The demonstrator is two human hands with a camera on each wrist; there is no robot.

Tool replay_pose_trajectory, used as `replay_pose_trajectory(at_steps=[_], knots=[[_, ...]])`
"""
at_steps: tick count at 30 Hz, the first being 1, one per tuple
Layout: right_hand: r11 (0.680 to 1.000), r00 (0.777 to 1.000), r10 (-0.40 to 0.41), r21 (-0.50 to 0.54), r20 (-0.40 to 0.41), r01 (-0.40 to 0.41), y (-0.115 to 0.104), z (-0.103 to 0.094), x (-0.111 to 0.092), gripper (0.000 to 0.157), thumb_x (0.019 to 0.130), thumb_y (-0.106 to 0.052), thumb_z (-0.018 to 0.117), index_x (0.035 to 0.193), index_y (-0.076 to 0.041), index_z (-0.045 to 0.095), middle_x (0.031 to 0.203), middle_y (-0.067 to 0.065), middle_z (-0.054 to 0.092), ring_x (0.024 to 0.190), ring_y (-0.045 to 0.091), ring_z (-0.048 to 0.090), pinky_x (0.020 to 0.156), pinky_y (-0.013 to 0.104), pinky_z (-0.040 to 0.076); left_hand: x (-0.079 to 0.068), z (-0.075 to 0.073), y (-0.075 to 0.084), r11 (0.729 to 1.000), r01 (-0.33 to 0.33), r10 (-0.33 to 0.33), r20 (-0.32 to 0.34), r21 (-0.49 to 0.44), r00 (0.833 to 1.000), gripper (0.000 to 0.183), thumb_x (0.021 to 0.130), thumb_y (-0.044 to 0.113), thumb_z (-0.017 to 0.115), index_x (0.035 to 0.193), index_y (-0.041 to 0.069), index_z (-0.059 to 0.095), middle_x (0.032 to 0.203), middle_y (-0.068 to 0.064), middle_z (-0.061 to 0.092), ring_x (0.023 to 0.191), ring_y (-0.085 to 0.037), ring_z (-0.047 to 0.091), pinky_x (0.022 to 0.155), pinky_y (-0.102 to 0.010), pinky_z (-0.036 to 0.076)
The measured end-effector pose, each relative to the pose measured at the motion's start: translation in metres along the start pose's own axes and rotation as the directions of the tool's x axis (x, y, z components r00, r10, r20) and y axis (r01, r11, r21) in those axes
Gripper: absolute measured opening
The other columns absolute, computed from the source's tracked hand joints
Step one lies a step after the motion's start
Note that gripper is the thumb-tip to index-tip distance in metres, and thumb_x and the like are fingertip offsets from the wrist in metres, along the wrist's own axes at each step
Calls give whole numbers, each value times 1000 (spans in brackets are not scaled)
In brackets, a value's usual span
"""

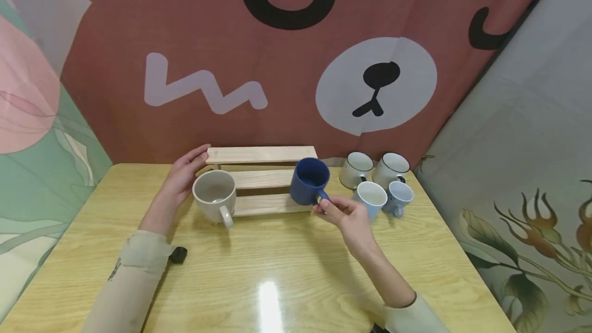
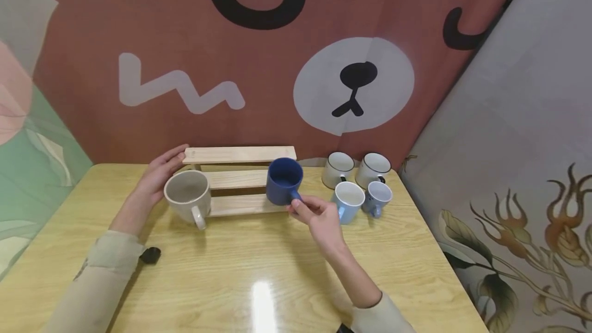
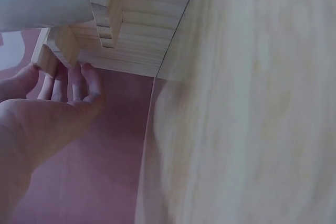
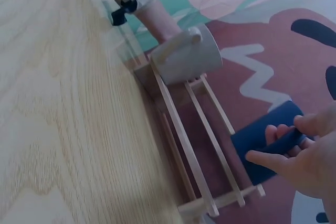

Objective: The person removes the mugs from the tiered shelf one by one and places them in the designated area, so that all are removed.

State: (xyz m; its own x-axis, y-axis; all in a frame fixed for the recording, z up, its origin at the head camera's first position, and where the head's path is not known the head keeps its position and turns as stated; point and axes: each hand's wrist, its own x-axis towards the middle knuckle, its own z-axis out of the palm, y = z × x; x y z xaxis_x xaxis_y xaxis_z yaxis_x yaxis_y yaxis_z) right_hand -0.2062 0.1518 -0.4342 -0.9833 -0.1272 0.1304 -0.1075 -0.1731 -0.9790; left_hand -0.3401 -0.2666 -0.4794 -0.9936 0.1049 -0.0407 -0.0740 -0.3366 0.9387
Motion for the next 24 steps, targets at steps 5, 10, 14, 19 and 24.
replay_pose_trajectory(at_steps=[5,10,14,19,24], knots=[[997,986,-75,18,-149,78,1,-8,7,34,96,-4,72,113,24,62,98,35,68,99,43,69,93,48,52,0,3,4,999,34,-34,-24,-10,999,58,106,19,58,159,6,35,141,-2,51,123,-11,50,103,-29,44],[993,950,-101,34,-296,116,3,-13,18,30,95,0,71,111,24,62,93,32,68,91,36,73,92,51,52,-1,4,6,998,66,-66,-42,5,997,58,106,20,58,159,9,36,147,-2,47,125,-12,48,110,-35,39],[995,924,-84,24,-372,100,5,-13,27,28,95,2,70,112,24,63,90,29,70,88,33,73,90,48,54,0,6,7,997,73,-73,-49,4,996,59,106,21,59,159,10,37,146,-2,47,123,-11,49,114,-40,33],[999,909,-54,-22,-414,49,16,-15,40,27,96,-1,70,111,21,65,96,34,68,96,44,70,88,44,56,-1,7,7,998,61,-62,-42,-14,997,59,106,18,59,158,7,36,140,-1,52,119,-10,52,109,-33,39],[998,900,-23,-65,-435,-6,37,-17,54,28,98,-5,70,113,19,66,95,30,71,97,39,71,91,49,53,-3,6,8,998,62,-63,-42,-23,997,59,106,17,58,159,5,34,134,2,55,115,-9,54,97,-26,48]])
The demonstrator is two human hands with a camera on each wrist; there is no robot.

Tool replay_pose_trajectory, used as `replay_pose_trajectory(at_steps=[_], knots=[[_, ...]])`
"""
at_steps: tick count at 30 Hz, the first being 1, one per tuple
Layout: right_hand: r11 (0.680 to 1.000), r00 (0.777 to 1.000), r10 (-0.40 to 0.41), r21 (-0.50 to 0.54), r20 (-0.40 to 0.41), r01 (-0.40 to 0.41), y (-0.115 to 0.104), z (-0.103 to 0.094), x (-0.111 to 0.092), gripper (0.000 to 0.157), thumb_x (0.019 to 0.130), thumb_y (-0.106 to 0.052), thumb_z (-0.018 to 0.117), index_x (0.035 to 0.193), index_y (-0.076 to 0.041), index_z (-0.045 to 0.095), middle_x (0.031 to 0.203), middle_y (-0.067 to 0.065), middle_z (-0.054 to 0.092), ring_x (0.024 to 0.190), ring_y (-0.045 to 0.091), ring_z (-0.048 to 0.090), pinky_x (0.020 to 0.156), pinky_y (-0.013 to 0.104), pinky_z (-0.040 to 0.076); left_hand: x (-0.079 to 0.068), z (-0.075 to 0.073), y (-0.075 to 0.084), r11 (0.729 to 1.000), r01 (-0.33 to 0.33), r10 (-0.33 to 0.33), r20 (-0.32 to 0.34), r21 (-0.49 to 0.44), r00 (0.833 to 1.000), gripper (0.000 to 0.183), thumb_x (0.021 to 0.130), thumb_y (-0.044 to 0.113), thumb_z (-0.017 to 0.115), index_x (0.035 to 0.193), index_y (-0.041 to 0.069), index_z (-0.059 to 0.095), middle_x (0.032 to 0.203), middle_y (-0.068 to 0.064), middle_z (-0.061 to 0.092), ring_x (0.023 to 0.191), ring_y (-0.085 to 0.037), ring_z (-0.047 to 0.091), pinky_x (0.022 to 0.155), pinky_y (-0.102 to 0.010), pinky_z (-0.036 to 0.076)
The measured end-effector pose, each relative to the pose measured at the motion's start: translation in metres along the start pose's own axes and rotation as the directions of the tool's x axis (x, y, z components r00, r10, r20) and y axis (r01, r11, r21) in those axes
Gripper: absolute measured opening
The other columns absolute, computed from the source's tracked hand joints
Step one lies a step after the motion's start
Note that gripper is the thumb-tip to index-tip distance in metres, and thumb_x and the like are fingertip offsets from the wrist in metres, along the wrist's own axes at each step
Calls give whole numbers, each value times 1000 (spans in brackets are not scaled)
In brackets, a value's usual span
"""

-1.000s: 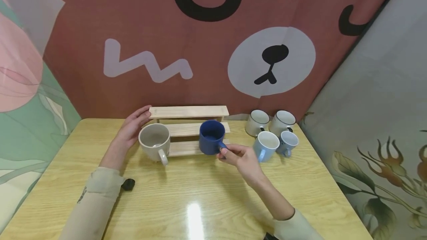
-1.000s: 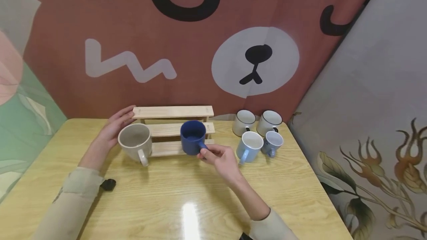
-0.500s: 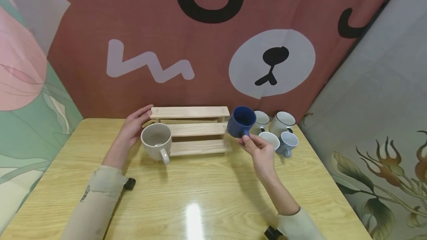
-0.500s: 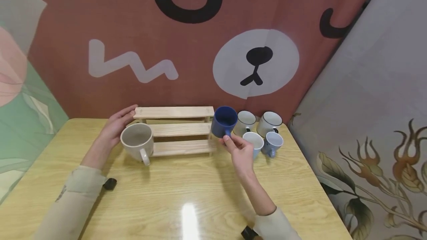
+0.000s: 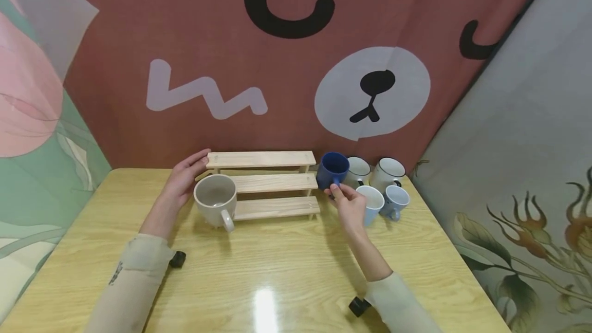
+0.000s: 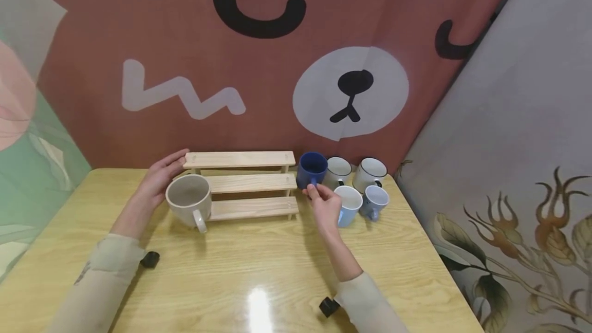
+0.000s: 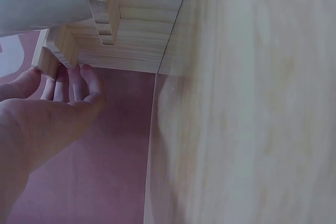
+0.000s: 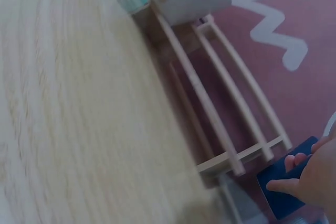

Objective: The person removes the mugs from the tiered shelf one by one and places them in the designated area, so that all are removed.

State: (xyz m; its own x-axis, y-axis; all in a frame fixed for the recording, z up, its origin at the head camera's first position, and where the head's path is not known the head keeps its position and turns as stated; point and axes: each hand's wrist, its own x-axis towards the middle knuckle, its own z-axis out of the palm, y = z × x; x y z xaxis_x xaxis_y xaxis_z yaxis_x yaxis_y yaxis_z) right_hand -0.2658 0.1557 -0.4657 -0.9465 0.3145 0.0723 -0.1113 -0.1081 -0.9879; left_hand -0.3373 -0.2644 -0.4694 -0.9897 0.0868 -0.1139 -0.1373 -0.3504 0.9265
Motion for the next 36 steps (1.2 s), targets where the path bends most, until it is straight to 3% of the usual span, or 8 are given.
replay_pose_trajectory(at_steps=[7,11,16,18,22,26,29,36], knots=[[996,997,13,-82,-75,-20,29,4,6,23,98,-4,69,111,15,70,87,20,74,91,30,73,90,47,54,-4,-3,0,1000,9,-9,10,19,1000,60,106,19,60,159,7,35,138,2,53,117,-10,52,103,-29,45],[990,998,13,-138,-60,-21,41,12,7,23,97,-6,71,111,12,71,85,17,75,90,27,73,85,39,57,-12,-12,1,1000,-2,2,-3,6,1000,62,105,19,62,159,6,35,132,5,57,115,-9,54,100,-26,46],[993,997,63,-93,-33,-66,51,20,8,25,97,-7,71,114,11,70,87,19,74,89,28,73,69,24,53,-20,-22,4,1000,-10,10,-3,-4,1000,63,104,20,62,159,5,33,131,5,59,115,-8,56,98,-25,47],[993,997,65,-96,-49,-69,53,20,9,23,97,-8,70,112,9,72,88,21,74,90,27,72,69,24,51,-20,-21,4,1000,-5,5,4,-1,1000,64,104,21,63,159,6,34,134,3,57,117,-8,55,99,-25,47],[990,996,33,-136,-83,-44,54,15,11,20,98,-11,70,108,6,75,92,24,73,97,28,69,85,33,53,-15,-13,1,1000,-8,8,15,-3,1000,64,104,21,63,159,6,34,136,1,56,118,-9,55,100,-26,46],[972,995,6,-231,-104,-30,49,9,11,20,99,-12,68,108,4,76,97,23,73,98,27,66,85,29,51,-9,-6,-2,1000,-19,20,31,-20,999,63,104,19,62,158,4,34,129,4,60,115,-9,57,98,-26,48],[952,994,-16,-306,-107,-17,43,6,7,22,99,-10,67,114,5,73,105,20,73,100,25,66,84,28,51,-5,-3,-3,1000,-17,17,31,-20,999,62,104,19,62,158,5,34,127,5,61,116,-9,57,98,-27,48],[932,997,-60,-359,-39,42,22,1,-11,44,95,-2,62,138,7,58,132,24,62,122,37,58,105,49,43,0,-1,-2,999,-17,18,22,-40,1000,61,105,16,60,158,3,33,123,5,64,112,-10,58,96,-24,48]])
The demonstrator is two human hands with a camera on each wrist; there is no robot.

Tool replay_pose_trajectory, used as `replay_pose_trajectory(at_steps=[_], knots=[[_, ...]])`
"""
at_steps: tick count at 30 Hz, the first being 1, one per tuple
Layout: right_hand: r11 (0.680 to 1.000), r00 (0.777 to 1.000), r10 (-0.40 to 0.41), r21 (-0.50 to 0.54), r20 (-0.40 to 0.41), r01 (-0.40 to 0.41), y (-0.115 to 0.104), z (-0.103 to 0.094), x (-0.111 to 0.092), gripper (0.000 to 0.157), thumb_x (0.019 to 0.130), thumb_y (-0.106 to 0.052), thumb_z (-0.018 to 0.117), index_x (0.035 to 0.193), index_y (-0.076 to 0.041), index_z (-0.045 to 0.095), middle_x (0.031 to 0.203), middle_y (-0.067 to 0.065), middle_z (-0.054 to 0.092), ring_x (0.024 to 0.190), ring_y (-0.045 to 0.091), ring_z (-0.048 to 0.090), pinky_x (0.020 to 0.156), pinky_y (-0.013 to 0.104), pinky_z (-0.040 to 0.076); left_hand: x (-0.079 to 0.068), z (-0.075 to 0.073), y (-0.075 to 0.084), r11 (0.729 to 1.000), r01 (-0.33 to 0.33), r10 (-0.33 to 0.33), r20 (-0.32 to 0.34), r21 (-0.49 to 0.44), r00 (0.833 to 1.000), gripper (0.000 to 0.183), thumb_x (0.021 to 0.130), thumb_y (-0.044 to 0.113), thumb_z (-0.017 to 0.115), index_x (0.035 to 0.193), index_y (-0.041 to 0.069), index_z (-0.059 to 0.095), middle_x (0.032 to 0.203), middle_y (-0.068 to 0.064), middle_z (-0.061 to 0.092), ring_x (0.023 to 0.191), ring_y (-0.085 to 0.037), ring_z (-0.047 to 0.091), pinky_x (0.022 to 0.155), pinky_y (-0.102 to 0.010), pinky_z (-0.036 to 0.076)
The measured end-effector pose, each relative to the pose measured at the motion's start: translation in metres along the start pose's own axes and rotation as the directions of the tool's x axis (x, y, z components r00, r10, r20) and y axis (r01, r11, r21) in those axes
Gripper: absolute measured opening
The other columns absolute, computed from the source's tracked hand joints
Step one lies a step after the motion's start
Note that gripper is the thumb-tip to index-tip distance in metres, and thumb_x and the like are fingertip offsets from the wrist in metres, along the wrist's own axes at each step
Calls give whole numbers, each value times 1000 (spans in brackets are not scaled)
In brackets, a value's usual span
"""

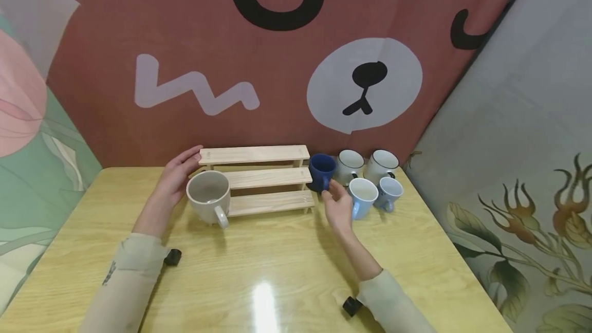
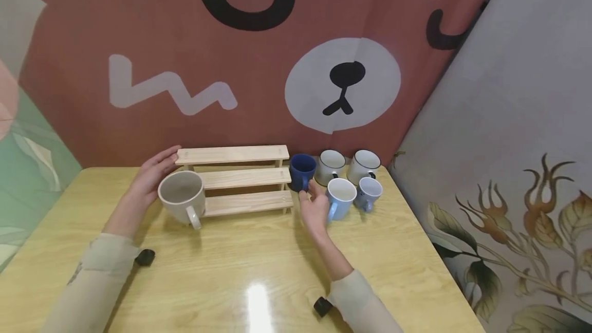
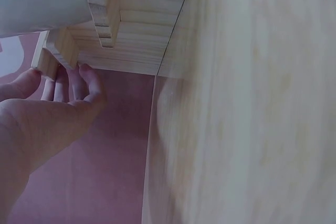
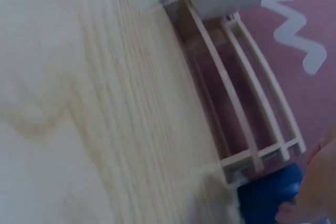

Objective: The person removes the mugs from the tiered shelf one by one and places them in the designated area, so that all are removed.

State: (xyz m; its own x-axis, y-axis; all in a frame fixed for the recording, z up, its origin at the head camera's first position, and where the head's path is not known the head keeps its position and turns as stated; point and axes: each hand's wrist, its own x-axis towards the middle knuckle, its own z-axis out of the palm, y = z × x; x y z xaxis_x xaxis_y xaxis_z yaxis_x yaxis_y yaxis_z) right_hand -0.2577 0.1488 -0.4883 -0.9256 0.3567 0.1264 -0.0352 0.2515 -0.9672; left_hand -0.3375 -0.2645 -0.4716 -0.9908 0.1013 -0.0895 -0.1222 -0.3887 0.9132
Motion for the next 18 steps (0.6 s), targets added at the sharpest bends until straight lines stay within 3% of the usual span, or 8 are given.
replay_pose_trajectory(at_steps=[4,9,13,18], knots=[[996,996,-85,35,30,84,-14,0,-12,46,95,2,60,140,7,54,137,27,57,130,37,51,112,49,35,0,-2,3,1000,4,-4,-5,-13,1000,61,106,14,59,159,2,32,123,4,64,111,-10,60,93,-23,49],[977,978,-192,114,81,183,-40,8,-31,29,95,6,60,124,5,65,120,23,67,116,36,62,101,40,47,1,-2,5,1000,5,-5,-5,9,1000,59,106,16,57,159,5,33,129,3,60,116,-12,55,97,-25,47],[970,958,-220,150,185,193,-56,21,-48,17,97,2,62,112,2,71,106,18,71,101,32,69,86,29,53,3,-1,3,1000,5,-5,-8,18,1000,59,106,18,58,159,7,34,134,2,56,118,-13,53,102,-27,44],[973,913,-215,153,345,171,-66,43,-70,14,99,-2,63,110,1,71,107,17,71,98,27,69,87,31,54,2,-1,-1,1000,15,-15,-13,27,1000,59,106,20,59,159,8,36,136,2,55,119,-13,52,106,-31,41]])
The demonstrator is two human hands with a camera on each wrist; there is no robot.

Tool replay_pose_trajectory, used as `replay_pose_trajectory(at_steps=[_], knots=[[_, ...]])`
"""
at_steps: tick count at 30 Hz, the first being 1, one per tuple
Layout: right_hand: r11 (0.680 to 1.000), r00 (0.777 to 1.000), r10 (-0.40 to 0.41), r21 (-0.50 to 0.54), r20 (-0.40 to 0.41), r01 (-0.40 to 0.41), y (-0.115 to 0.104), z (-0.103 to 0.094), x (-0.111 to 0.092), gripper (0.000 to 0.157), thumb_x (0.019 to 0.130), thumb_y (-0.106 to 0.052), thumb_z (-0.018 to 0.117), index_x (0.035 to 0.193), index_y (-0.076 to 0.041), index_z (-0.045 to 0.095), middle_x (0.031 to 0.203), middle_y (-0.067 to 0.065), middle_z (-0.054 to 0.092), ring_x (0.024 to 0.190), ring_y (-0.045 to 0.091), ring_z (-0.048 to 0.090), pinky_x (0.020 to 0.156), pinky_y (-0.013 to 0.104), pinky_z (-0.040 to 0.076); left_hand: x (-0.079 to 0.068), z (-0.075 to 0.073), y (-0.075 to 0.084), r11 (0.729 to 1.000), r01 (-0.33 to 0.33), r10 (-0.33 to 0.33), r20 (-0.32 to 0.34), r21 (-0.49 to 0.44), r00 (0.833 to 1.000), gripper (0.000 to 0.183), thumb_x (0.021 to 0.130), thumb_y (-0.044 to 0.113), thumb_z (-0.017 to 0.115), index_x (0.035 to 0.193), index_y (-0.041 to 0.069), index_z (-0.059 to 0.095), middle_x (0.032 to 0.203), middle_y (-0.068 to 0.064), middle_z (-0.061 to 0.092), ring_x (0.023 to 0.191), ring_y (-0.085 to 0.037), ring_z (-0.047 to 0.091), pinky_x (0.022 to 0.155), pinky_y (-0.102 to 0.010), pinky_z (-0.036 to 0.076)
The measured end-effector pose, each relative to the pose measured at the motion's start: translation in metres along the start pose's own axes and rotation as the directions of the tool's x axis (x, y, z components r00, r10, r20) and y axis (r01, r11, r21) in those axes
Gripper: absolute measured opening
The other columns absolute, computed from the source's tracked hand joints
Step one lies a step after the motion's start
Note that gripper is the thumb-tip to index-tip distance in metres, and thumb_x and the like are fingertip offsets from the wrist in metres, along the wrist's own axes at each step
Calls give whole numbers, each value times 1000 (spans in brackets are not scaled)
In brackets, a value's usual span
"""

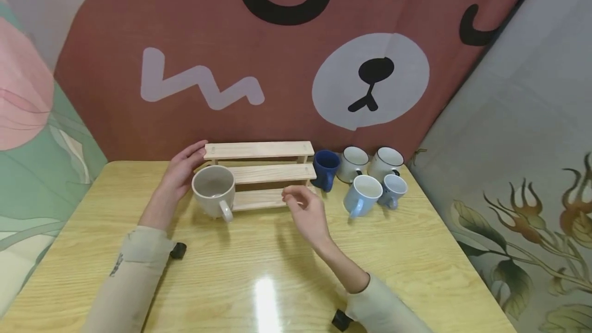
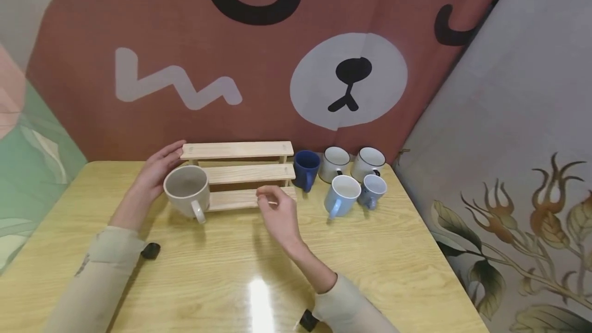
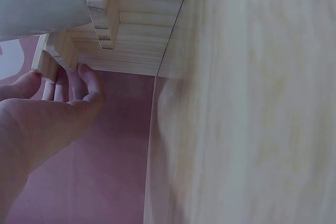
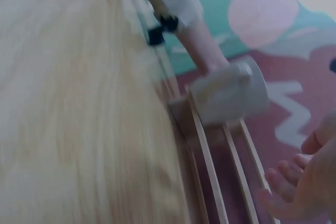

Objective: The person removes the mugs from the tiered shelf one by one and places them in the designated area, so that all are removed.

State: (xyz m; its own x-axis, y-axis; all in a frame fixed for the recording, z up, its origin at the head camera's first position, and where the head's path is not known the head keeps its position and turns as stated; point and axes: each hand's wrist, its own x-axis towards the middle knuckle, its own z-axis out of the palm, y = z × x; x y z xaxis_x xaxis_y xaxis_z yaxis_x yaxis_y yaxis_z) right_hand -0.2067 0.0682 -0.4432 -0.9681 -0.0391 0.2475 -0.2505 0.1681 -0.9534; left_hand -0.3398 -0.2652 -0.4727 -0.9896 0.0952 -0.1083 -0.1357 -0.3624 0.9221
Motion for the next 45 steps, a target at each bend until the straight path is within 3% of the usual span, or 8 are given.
replay_pose_trajectory(at_steps=[3,7,13,18,23,33,39,45], knots=[[998,992,34,-53,118,-28,-5,19,-8,16,101,-12,63,112,-5,72,109,8,72,99,22,69,89,35,55,-1,0,0,1000,0,0,-1,-5,1000,59,106,18,59,159,7,35,138,0,54,119,-13,52,105,-30,42],[990,960,79,-136,269,-43,-9,41,-16,28,106,-31,57,120,-11,70,119,1,69,108,19,65,94,38,53,-1,1,1,1000,3,-3,1,-6,1000,58,106,18,58,159,7,36,141,-1,51,119,-13,51,96,-25,48],[984,926,87,-175,368,-23,-14,65,-20,42,107,-43,50,127,-10,67,128,2,64,111,24,63,91,39,53,-1,0,2,1000,12,-12,-8,-11,1000,58,106,20,59,158,10,38,139,0,52,117,-15,51,87,-24,51],[991,924,96,-125,369,-53,-20,78,-21,41,106,-43,52,125,-10,67,123,3,66,108,21,66,86,34,55,-1,1,2,1000,-1,1,-24,2,1000,58,104,23,63,157,11,42,136,1,55,116,-16,53,86,-24,52],[992,930,103,-106,354,-70,-24,86,-20,42,107,-43,51,123,-10,70,119,1,70,109,18,66,91,39,54,0,2,2,1000,-12,13,-25,8,1000,57,103,23,63,156,11,43,133,0,59,114,-15,56,92,-26,51],[989,935,143,0,326,-151,-22,92,-19,31,106,-29,56,114,-3,73,106,2,74,102,16,67,89,35,54,-1,3,2,1000,-17,17,-23,14,1000,58,104,22,63,156,9,42,132,1,58,113,-15,55,101,-30,46],[980,941,174,46,291,-196,-20,91,-18,27,105,-25,60,108,-3,74,104,5,73,102,24,68,91,36,54,-1,3,4,1000,-8,8,-15,-8,1000,58,104,21,62,157,9,41,127,1,60,112,-15,56,91,-26,51],[938,937,188,230,294,-261,-20,85,-13,26,105,-14,59,109,10,69,107,18,68,108,31,68,91,33,55,-3,2,4,1000,12,-12,-17,2,1000,58,105,22,61,158,11,40,130,1,61,114,-14,57,81,-28,54]])
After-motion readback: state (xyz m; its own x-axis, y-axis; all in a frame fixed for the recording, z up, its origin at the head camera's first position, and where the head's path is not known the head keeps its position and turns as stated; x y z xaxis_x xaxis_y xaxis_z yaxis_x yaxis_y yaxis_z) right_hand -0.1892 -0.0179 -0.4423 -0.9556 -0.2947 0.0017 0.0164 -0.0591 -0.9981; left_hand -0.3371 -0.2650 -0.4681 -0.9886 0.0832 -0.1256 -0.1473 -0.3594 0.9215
